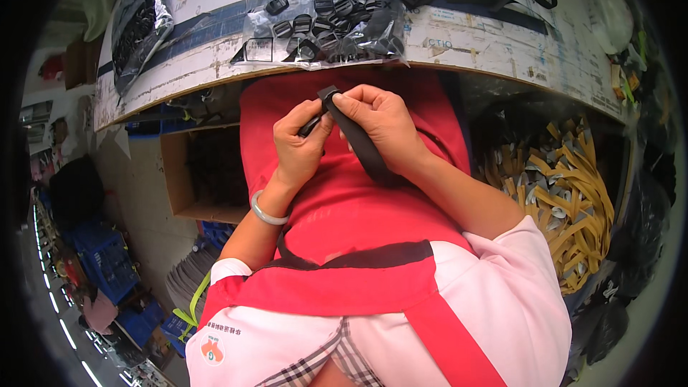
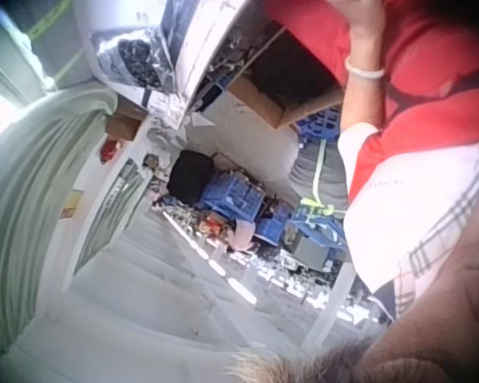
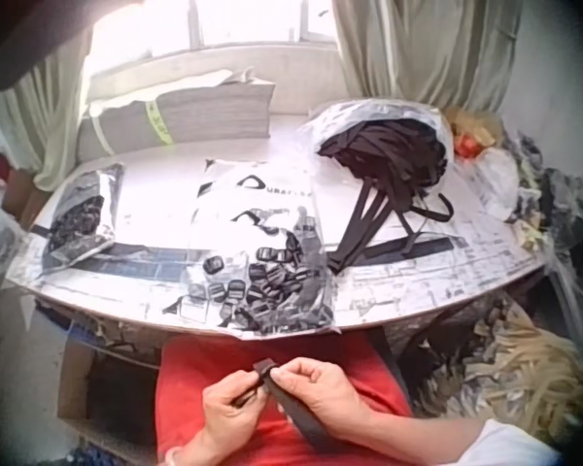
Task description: The recorder is assembling small plastic buckles onto black straps at a workshop bench.
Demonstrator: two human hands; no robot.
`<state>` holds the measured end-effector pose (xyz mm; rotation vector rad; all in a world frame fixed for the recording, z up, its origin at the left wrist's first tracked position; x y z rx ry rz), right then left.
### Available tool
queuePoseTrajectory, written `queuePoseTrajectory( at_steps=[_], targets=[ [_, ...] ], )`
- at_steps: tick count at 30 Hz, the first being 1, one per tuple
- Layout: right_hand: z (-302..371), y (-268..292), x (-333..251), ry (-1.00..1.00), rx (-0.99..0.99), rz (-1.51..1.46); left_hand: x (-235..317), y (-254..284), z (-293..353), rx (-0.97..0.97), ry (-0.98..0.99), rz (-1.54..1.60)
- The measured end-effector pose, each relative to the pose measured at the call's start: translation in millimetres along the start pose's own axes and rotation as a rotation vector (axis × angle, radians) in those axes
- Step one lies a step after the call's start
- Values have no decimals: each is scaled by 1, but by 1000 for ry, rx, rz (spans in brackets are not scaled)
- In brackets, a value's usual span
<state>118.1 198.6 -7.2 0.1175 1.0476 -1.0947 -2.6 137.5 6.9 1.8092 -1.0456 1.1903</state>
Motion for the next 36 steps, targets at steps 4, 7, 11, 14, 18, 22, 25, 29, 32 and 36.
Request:
queuePoseTrajectory(
  at_steps=[4,7,11,14,18,22,25,29,32,36],
  targets=[
    [-7,0,8,-74,-57,-62,2,3,0,-72,-106,-102],
    [-7,0,10,-143,-163,6,-15,4,10,-126,249,194],
    [-14,2,7,165,-143,239,-45,-4,35,-44,835,846],
    [-5,-9,-8,379,-110,441,-49,-7,34,-10,845,786],
    [47,-41,-63,936,-65,586,-41,7,28,93,722,612],
    [12,-17,-31,245,15,377,-37,16,24,154,631,558],
    [9,-12,-16,124,10,453,-32,19,25,191,544,403],
    [3,-15,-9,97,42,455,-17,22,21,114,360,329],
    [-1,-17,-2,110,27,353,-9,27,19,111,197,189],
    [-6,-13,9,199,48,292,1,26,17,104,73,124]
  ],
)
Point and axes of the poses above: each hand's wrist, its own z-axis away from the middle knuckle, its own y-axis out of the back of the hand, x = y × z, the point moved 8 cm from there along -z, towards the middle knuckle, and after that the axes turned 5 degrees about -y, right-handed, at the moved point
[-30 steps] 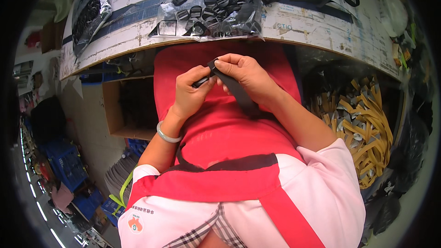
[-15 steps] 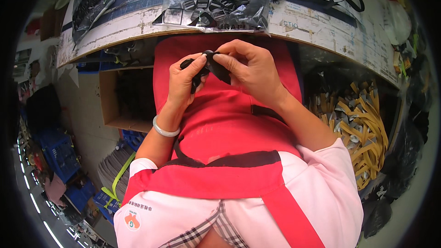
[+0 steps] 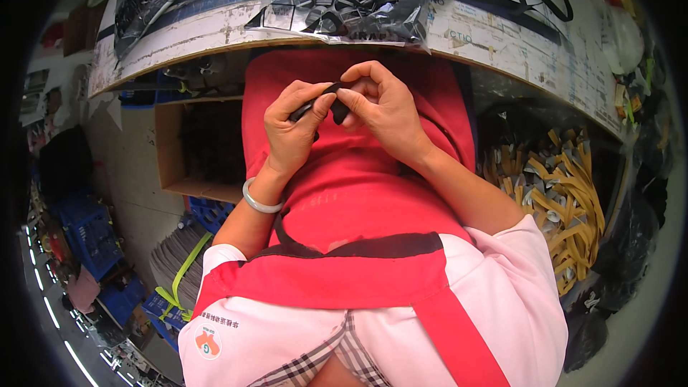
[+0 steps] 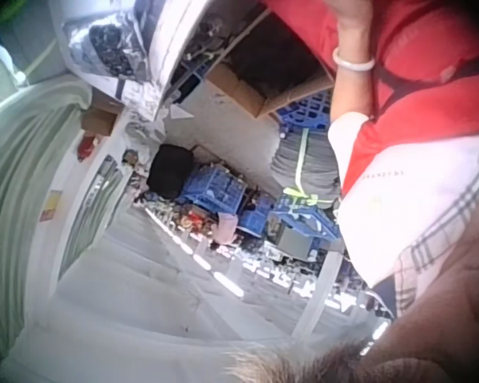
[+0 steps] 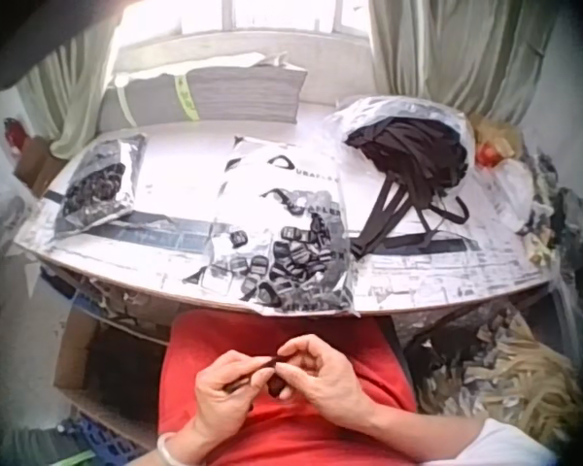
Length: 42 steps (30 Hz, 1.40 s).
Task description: The recorder is assembling small plastic buckles onto black straps at a workshop bench.
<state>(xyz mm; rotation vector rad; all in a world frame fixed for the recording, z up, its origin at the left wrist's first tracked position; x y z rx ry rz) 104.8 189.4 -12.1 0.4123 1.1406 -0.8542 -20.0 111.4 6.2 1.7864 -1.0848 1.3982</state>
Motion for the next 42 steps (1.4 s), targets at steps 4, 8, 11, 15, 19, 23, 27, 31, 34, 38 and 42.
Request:
queuePoseTrajectory(
  at_steps=[4,8,11,15,19,23,27,31,34,38,42],
  targets=[
    [-3,-5,14,-334,-155,-149,-12,7,6,-49,137,87],
    [-11,-18,26,-402,-372,-179,-19,15,21,-100,404,278],
    [-38,-6,16,-179,-205,-115,1,51,33,-93,543,354],
    [-49,-1,18,-136,-196,52,37,192,65,438,413,-165],
    [-34,-38,21,-139,-308,305,45,267,107,601,408,-390],
    [-9,-97,-5,181,-483,495,6,160,85,257,630,-46],
    [-2,-111,-13,334,-560,666,-12,62,66,-103,528,138],
    [-8,-82,3,78,-547,433,-35,38,66,-261,751,475],
    [-13,-55,16,-219,-468,217,-41,34,60,-91,790,880],
    [-14,-34,14,-228,-438,10,-63,28,62,-102,909,807],
    [-4,-42,-7,190,-615,303,-48,-5,66,-386,972,932]
  ],
)
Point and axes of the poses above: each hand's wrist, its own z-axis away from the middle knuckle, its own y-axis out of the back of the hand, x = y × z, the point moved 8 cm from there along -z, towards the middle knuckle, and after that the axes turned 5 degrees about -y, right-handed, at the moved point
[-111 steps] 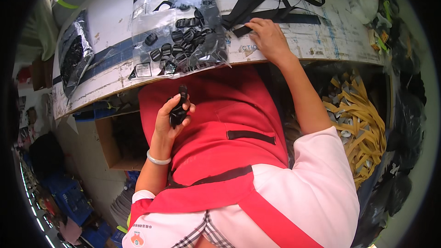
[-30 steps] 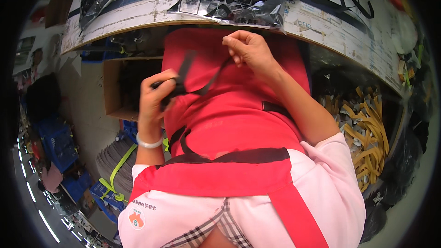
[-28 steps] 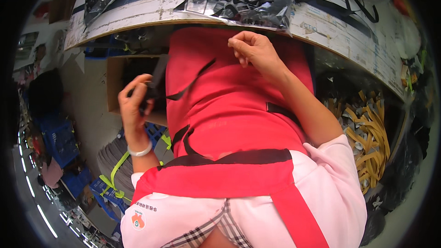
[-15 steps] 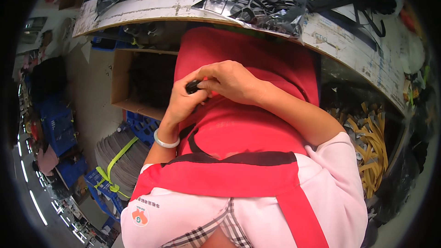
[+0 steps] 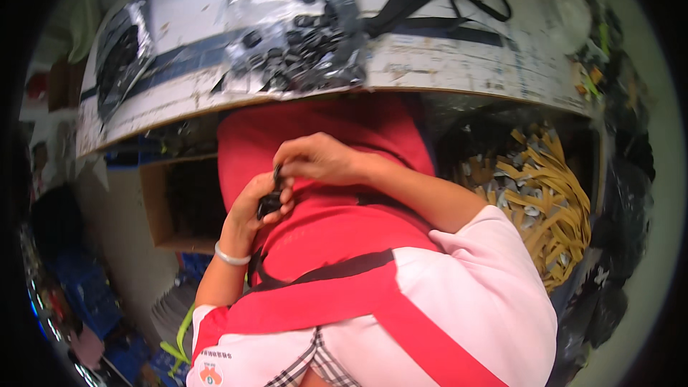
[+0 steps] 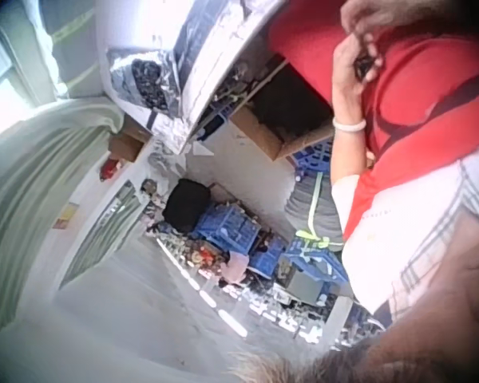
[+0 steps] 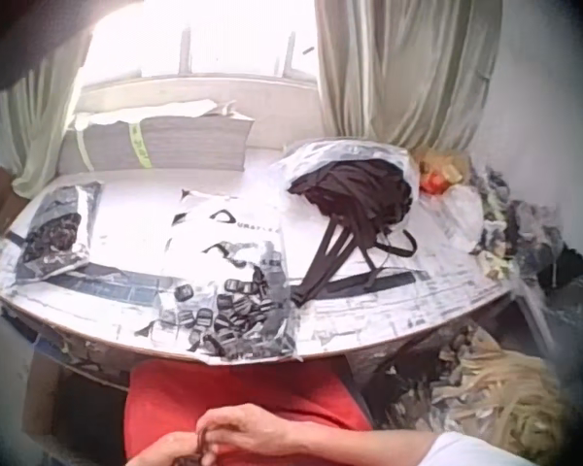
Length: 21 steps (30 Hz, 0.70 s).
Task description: The recorder is assembling small plastic buckles onto black straps at a workshop bench.
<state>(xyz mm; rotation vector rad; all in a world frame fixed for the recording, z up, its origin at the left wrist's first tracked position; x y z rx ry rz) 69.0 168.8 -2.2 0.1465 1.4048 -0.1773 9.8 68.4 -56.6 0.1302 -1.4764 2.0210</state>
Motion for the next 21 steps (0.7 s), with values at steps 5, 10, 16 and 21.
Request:
queuePoseTrajectory(
  at_steps=[5,10,16,21],
  targets=[
    [17,11,2,-62,10,-21,0,-18,-18,-28,-58,-128],
    [36,48,10,-271,311,175,14,-15,-24,278,-317,-478],
    [41,39,11,-39,341,351,16,-21,-42,366,-338,-447],
    [47,36,20,-63,503,533,6,-22,-60,250,-306,-408]
  ],
)
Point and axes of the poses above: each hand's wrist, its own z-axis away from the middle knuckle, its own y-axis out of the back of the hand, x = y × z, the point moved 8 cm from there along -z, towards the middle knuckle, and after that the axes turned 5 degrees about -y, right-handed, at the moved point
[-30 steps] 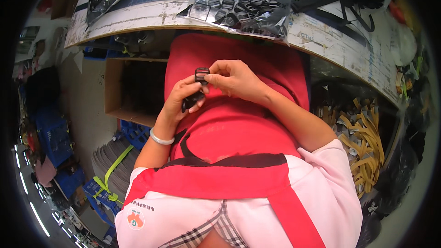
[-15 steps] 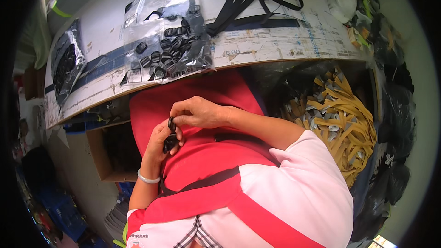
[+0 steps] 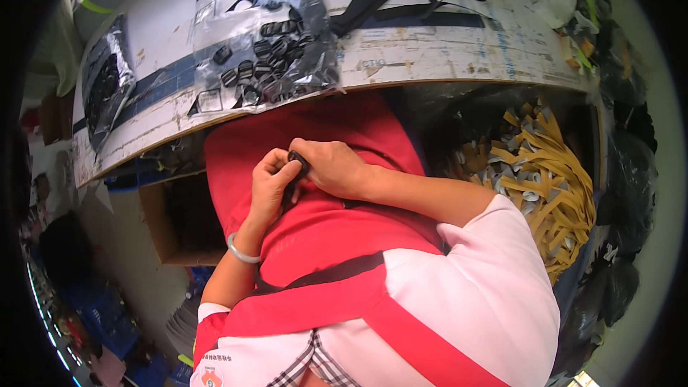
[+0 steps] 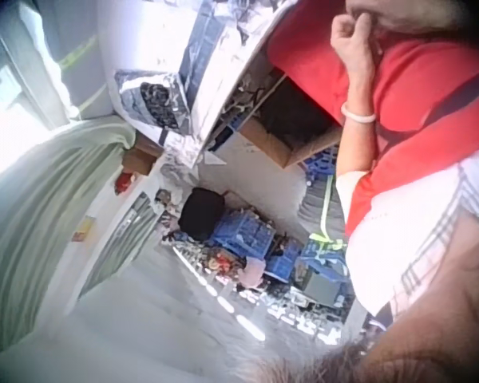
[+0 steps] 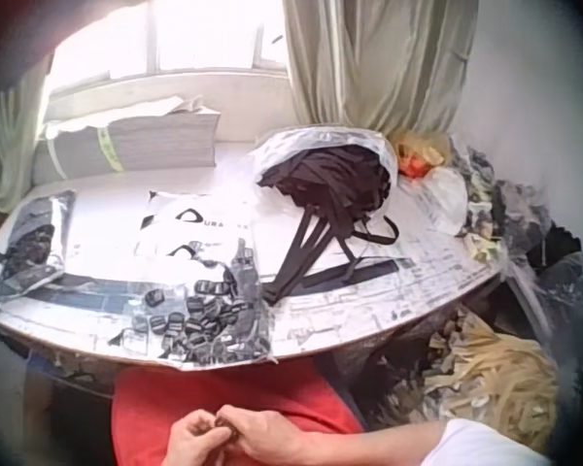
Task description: The recorder is assembling small plastic buckles onto black straps at a workshop bench.
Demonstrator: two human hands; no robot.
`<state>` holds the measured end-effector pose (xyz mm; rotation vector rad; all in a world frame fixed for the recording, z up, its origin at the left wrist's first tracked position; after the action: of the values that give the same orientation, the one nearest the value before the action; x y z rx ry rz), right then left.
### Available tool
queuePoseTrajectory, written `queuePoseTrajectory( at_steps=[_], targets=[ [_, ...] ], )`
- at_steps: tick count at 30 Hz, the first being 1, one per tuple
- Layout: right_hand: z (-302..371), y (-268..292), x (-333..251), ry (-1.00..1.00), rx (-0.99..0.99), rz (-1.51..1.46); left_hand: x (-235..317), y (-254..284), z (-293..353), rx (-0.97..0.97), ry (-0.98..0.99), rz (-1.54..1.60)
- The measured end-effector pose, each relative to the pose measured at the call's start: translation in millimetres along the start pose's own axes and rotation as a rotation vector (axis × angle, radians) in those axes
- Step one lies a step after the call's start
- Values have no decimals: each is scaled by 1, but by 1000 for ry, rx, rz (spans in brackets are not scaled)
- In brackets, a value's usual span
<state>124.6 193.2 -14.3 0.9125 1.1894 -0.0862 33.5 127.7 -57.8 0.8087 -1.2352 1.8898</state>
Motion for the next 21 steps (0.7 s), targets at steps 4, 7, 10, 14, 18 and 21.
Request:
queuePoseTrajectory(
  at_steps=[4,7,10,14,18,21],
  targets=[
    [0,0,-9,62,84,228,-1,5,0,37,10,-55],
    [0,1,-15,92,11,2,-13,13,0,-13,126,-10],
    [-4,12,-19,123,-167,-233,-19,3,4,-167,286,386],
    [2,3,-3,-70,-485,-574,-20,-12,7,-391,315,489],
    [2,3,2,-64,-512,-364,-19,-4,2,-249,259,-31],
    [3,5,-2,38,-510,126,-12,-3,1,-255,99,-422]
  ],
)
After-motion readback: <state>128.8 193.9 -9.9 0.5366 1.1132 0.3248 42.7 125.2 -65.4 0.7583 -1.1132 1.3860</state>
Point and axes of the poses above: each hand's wrist, its own z-axis away from the middle knuckle, its own y-axis out of the back of the hand, x = y × z, the point moved 8 cm from there along -z, towards the middle knuckle, and after that the axes turned 5 degrees about -y, right-handed, at the moved point
